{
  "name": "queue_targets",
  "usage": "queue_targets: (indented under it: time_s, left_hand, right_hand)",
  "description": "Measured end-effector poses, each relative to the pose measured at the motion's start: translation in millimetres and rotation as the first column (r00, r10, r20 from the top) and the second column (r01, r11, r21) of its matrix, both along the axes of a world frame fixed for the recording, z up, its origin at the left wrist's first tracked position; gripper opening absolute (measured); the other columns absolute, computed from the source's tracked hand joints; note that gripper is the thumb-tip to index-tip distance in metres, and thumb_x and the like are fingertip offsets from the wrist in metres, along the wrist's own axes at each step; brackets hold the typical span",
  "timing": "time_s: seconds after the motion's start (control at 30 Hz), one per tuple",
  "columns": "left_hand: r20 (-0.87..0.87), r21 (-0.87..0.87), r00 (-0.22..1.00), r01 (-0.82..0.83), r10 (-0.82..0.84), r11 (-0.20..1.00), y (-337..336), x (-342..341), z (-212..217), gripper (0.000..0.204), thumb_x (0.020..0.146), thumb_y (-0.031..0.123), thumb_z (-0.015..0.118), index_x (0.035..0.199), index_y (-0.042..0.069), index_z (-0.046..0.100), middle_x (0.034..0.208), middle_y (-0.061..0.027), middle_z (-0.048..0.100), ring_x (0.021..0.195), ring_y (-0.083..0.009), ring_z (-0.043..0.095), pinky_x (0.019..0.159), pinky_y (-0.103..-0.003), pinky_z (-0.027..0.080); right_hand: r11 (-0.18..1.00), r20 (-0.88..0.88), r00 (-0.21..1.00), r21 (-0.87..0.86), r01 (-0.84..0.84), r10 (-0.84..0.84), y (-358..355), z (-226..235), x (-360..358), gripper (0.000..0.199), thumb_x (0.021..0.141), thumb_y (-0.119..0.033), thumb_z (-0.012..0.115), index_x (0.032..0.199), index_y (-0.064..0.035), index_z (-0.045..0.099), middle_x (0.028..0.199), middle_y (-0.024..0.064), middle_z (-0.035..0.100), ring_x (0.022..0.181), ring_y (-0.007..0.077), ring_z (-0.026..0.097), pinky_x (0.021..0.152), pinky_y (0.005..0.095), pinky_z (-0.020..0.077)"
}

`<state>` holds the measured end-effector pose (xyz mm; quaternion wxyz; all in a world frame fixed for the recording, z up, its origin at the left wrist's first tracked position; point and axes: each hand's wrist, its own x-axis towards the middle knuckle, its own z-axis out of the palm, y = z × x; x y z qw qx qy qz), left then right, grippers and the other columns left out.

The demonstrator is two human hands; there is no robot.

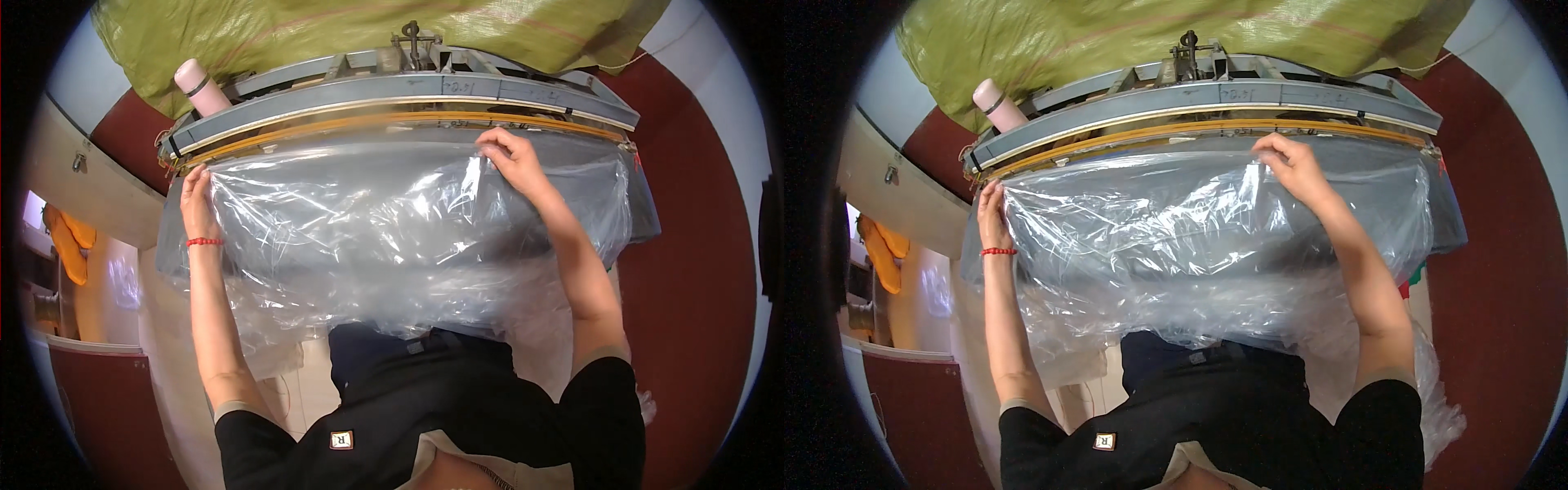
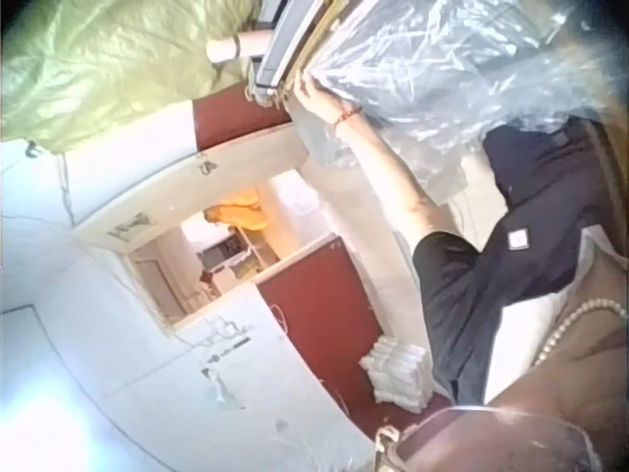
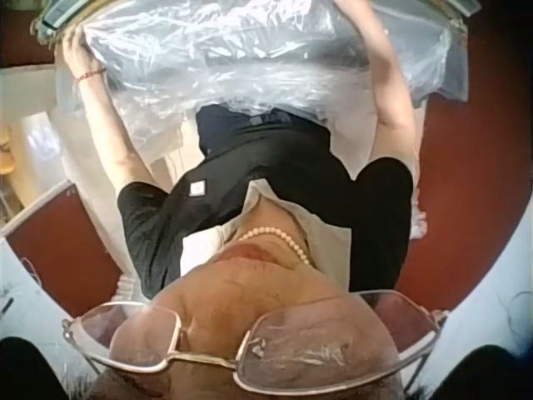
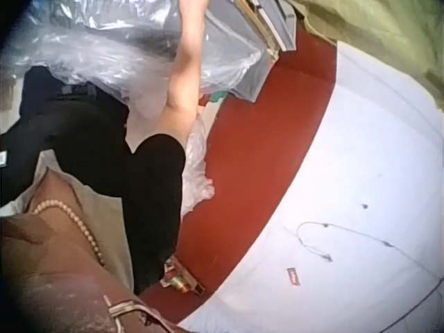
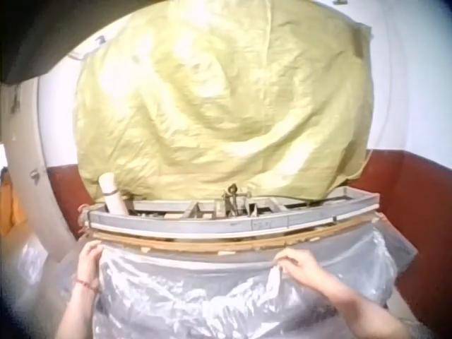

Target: Operating a heat sealing machine to seal large plastic bags or sheets.

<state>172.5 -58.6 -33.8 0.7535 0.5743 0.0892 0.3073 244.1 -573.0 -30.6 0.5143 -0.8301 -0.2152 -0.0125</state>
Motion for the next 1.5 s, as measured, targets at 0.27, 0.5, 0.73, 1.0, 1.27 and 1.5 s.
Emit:
queue_targets:
  time_s: [0.27, 0.5, 0.73, 1.0, 1.27, 1.5]
  left_hand:
    - [-0.027, -0.122, 0.998, 0.052, -0.056, 0.991, 4.6, 30.8, -30.0, 0.019, 0.077, 0.001, 0.055, 0.096, 0.003, 0.056, 0.093, -0.0028, 0.057, 0.086, -0.0105, 0.052, 0.079, -0.021, 0.041]
    - [-0.063, -0.099, 0.998, 0.012, -0.019, 0.995, -6.6, 63.2, -45.4, 0.018, 0.076, -0.002, 0.055, 0.093, 0.002, 0.058, 0.089, -0.0039, 0.058, 0.082, -0.0123, 0.055, 0.074, -0.022, 0.044]
    - [-0.025, 0.081, 0.999, -0.018, 0.020, 0.997, -28.0, 93.8, -53.3, 0.012, 0.079, 0.000, 0.053, 0.089, 0.002, 0.060, 0.078, -0.0015, 0.059, 0.063, -0.0066, 0.050, 0.054, -0.017, 0.037]
    - [-0.067, 0.266, 0.978, -0.173, 0.198, 0.948, -43.2, 109.6, -53.4, 0.009, 0.077, 0.002, 0.055, 0.084, 0.003, 0.061, 0.073, 0.0013, 0.057, 0.062, -0.0048, 0.047, 0.055, -0.017, 0.036]
    - [-0.011, 0.263, 0.977, -0.203, 0.213, 0.943, -38.7, 111.1, -58.5, 0.014, 0.077, 0.007, 0.060, 0.073, 0.009, 0.046, 0.062, 0.0031, 0.046, 0.054, -0.0053, 0.041, 0.050, -0.018, 0.034]
    - [-0.020, 0.204, 0.977, -0.206, 0.214, 0.957, -46.5, 111.6, -54.2, 0.018, 0.076, 0.008, 0.059, 0.067, 0.011, 0.044, 0.060, 0.0029, 0.045, 0.053, -0.0053, 0.039, 0.049, -0.018, 0.030]
  right_hand:
    - [0.988, 0.006, 0.997, 0.137, -0.075, 0.074, -29.7, 3.8, 15.0, 0.008, 0.072, -0.001, 0.055, 0.076, 0.0011, 0.063, 0.079, 0.0019, 0.056, 0.075, 0.0089, 0.050, 0.068, 0.0211, 0.0390]
    - [0.997, 0.050, 0.996, -0.003, 0.071, -0.071, -34.1, -15.4, 40.6, 0.010, 0.069, -0.005, 0.065, 0.078, -0.0006, 0.064, 0.075, 0.0015, 0.058, 0.067, 0.0075, 0.050, 0.061, 0.0202, 0.0390]
    - [0.836, 0.390, 0.752, 0.100, 0.539, -0.531, -16.2, -31.8, 69.5, 0.009, 0.068, -0.012, 0.067, 0.073, -0.0065, 0.063, 0.070, 0.0021, 0.055, 0.061, 0.0151, 0.052, 0.057, 0.0259, 0.0405]
    - [0.646, 0.459, 0.515, 0.191, 0.739, -0.724, -1.1, -43.2, 76.2, 0.010, 0.067, -0.017, 0.067, 0.070, -0.0091, 0.061, 0.073, 0.0033, 0.056, 0.065, 0.0221, 0.055, 0.059, 0.0320, 0.0430]
    - [0.630, 0.385, 0.510, 0.323, 0.706, -0.769, 1.8, -48.7, 85.0, 0.018, 0.060, -0.007, 0.066, 0.063, -0.0038, 0.049, 0.064, 0.0073, 0.051, 0.057, 0.0219, 0.050, 0.056, 0.0317, 0.0427]
    - [0.604, 0.152, 0.628, 0.512, 0.610, -0.763, -5.4, -59.6, 87.5, 0.014, 0.062, -0.004, 0.062, 0.065, -0.0030, 0.049, 0.057, 0.0076, 0.051, 0.049, 0.0182, 0.049, 0.052, 0.0283, 0.0425]
